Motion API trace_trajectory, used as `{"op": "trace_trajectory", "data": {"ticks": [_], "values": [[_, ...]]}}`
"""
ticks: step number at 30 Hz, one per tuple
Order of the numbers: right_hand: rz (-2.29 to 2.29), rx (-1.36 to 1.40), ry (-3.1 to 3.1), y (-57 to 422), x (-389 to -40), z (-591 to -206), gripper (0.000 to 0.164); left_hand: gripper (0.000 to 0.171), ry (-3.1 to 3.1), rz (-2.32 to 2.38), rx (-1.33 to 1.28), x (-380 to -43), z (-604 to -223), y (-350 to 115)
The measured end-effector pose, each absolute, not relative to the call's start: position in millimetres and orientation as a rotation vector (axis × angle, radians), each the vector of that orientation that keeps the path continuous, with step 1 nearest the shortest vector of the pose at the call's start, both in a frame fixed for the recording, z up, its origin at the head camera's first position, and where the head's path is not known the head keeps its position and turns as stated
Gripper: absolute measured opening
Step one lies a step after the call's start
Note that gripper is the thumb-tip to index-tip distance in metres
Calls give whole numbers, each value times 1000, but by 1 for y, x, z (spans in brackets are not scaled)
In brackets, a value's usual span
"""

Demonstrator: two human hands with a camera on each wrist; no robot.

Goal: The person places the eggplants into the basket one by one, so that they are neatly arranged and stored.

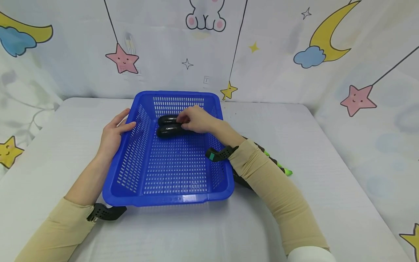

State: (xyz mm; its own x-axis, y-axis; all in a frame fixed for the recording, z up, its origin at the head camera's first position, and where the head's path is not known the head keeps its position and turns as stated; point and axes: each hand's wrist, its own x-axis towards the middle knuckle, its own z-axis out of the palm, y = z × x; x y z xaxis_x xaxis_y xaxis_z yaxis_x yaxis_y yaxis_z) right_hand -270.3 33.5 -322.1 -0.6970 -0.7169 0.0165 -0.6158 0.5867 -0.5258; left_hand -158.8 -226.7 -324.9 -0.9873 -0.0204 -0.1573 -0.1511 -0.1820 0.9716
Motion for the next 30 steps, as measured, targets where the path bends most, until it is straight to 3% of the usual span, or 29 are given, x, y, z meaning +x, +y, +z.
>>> {"op": "trace_trajectory", "data": {"ticks": [16,30], "values": [[-906,-1136,2617,38,-260,-279,25,70,1949,2335,-206,-159,-324,-226],[-1023,-1189,2657,77,-249,-259,27,70,1976,2311,-217,-160,-326,-228]]}}
